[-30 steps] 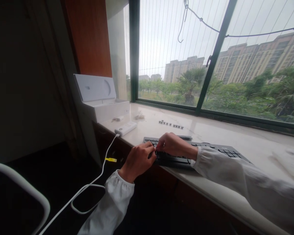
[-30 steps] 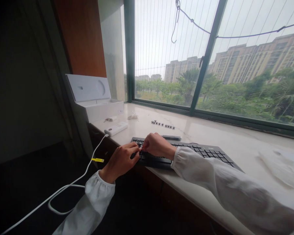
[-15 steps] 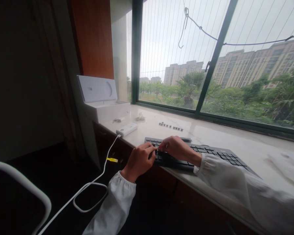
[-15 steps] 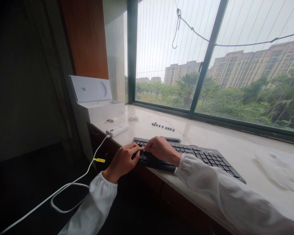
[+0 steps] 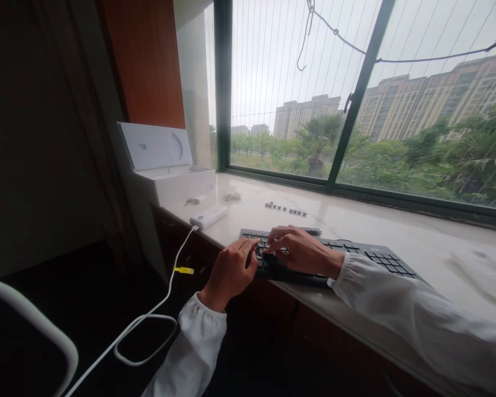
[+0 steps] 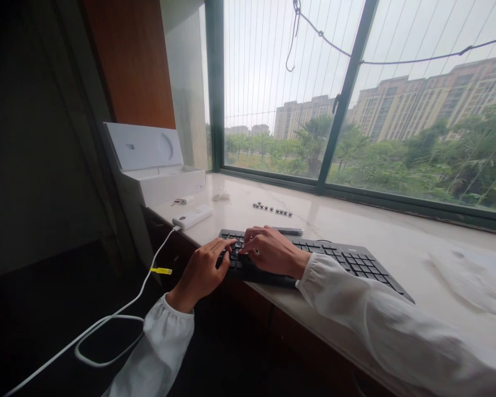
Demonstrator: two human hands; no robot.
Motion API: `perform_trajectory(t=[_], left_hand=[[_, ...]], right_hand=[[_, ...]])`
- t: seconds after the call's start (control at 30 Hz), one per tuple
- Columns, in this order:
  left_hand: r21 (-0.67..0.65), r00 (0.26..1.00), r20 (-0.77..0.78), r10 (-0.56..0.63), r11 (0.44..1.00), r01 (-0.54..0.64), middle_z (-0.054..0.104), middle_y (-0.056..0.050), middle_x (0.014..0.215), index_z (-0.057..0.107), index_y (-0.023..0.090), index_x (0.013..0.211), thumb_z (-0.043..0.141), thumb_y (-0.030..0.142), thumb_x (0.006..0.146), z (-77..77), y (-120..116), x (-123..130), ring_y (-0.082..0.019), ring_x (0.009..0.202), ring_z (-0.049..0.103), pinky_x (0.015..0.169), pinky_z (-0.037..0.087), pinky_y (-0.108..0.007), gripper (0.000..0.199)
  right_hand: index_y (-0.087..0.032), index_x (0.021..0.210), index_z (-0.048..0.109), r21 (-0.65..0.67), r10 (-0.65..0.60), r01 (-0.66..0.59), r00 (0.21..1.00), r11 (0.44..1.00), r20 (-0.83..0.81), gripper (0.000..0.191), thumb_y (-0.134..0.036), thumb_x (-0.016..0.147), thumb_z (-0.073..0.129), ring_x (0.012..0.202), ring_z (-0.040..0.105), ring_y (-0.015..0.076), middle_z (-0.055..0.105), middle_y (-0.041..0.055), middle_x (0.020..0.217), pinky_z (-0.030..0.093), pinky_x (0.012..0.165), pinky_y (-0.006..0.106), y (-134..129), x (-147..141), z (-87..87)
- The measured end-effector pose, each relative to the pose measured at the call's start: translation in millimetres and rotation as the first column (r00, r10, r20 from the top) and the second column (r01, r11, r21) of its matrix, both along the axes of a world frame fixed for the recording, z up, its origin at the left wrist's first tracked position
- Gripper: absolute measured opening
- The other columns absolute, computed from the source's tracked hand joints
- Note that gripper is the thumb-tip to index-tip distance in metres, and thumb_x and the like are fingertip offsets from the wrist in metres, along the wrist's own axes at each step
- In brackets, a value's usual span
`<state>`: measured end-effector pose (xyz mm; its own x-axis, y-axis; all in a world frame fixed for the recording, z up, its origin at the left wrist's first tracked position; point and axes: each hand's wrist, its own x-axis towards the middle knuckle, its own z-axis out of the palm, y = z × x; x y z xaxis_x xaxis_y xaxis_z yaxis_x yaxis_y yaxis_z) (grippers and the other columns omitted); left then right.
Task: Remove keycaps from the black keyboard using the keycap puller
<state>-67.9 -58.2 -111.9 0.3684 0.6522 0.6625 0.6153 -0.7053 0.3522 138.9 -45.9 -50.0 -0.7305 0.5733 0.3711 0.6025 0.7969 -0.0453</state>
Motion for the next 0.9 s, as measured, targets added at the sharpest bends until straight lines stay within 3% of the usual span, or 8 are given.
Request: perform_trajectory(t=[0.2, 0.3, 0.47, 0.57, 0.67, 0.8, 0.9], left_hand=[[-0.003, 1.000, -0.013, 0.010, 1.000, -0.010, 0.065, -0.003, 0.112, 0.056, 0.025, 0.122, 0.043, 0.016, 0.093, 0.2, -1, 0, -0.019, 0.104, 0.062, 0.093, 0.051, -0.036, 0.033], [0.001, 0.999, 0.007, 0.045, 0.999, -0.045, 0.064, -0.004, 0.111, 0.055, 0.025, 0.123, 0.042, 0.019, 0.094, 0.3, -5, 0, -0.019, 0.102, 0.061, 0.092, 0.051, -0.035, 0.032], [0.029, 0.967, 0.147, 0.207, 0.977, -0.213, 0.064, -0.004, 0.110, 0.056, 0.025, 0.119, 0.041, 0.025, 0.096, -4.5, -24, -9, -0.019, 0.103, 0.061, 0.091, 0.050, -0.034, 0.028], [0.019, 0.952, 0.218, 0.213, 0.975, -0.222, 0.066, -0.004, 0.105, 0.058, 0.025, 0.115, 0.040, 0.025, 0.096, -16.5, -42, -16, -0.019, 0.099, 0.063, 0.087, 0.050, -0.032, 0.026], [-0.012, 0.953, 0.238, 0.188, 0.982, -0.191, 0.068, -0.002, 0.095, 0.059, 0.027, 0.112, 0.040, 0.024, 0.095, -42.9, -63, -19, -0.016, 0.086, 0.066, 0.079, 0.051, -0.028, 0.025], [-0.177, 0.969, 0.201, 0.146, 0.978, -0.111, 0.069, -0.001, 0.089, 0.063, 0.030, 0.100, 0.037, 0.023, 0.096, -101.2, -92, -13, -0.016, 0.082, 0.067, 0.071, 0.054, -0.028, 0.027], [-0.410, 0.984, 0.009, 0.176, 0.898, -0.157, 0.069, -0.001, 0.094, 0.063, 0.035, 0.100, 0.040, 0.026, 0.098, -145.1, -117, -2, -0.016, 0.087, 0.065, 0.077, 0.056, -0.031, 0.025]], right_hand=[[-0.028, 0.102, 0.074, 0.013, -0.035, 0.035, 0.999, 0.999, -0.006, 0.040, -0.006, 0.079, 0.050, 0.085, 0.062, 0.0144, 0.068, 0.0026, 0.093, 0.040, 0.077, 0.027, -2, -2, 1.5], [-0.025, 0.104, 0.071, 0.051, -0.160, 0.166, 0.982, 0.985, -0.102, 0.034, -0.010, 0.083, 0.048, 0.079, 0.061, 0.0137, 0.069, 0.0032, 0.096, 0.041, 0.073, 0.026, 6, 4, 13.3], [-0.024, 0.092, 0.074, 0.078, -0.475, 0.493, 0.863, 0.867, -0.173, 0.025, -0.020, 0.083, 0.050, 0.068, 0.057, 0.0134, 0.071, 0.0022, 0.091, 0.040, 0.065, 0.026, 41, 40, 34.8], [-0.024, 0.093, 0.074, 0.062, -0.585, 0.592, 0.804, 0.804, -0.105, 0.025, -0.022, 0.080, 0.052, 0.075, 0.061, 0.0156, 0.073, 0.0023, 0.092, 0.038, 0.062, 0.026, 64, 62, 38.0], [-0.024, 0.095, 0.074, 0.029, -0.647, 0.646, 0.762, 0.762, 0.029, 0.028, -0.021, 0.079, 0.052, 0.079, 0.062, 0.0170, 0.073, 0.0027, 0.094, 0.038, 0.062, 0.026, 85, 75, 37.8], [-0.022, 0.101, 0.074, -0.015, -0.681, 0.690, 0.716, 0.723, 0.152, 0.030, -0.022, 0.079, 0.054, 0.082, 0.063, 0.0180, 0.073, 0.0056, 0.101, 0.042, 0.066, 0.026, 120, 76, 39.8], [-0.021, 0.104, 0.074, -0.028, -0.680, 0.693, 0.713, 0.720, 0.171, 0.030, -0.021, 0.080, 0.056, 0.088, 0.064, 0.0196, 0.072, 0.0086, 0.104, 0.043, 0.070, 0.027, 151, 68, 39.8]])
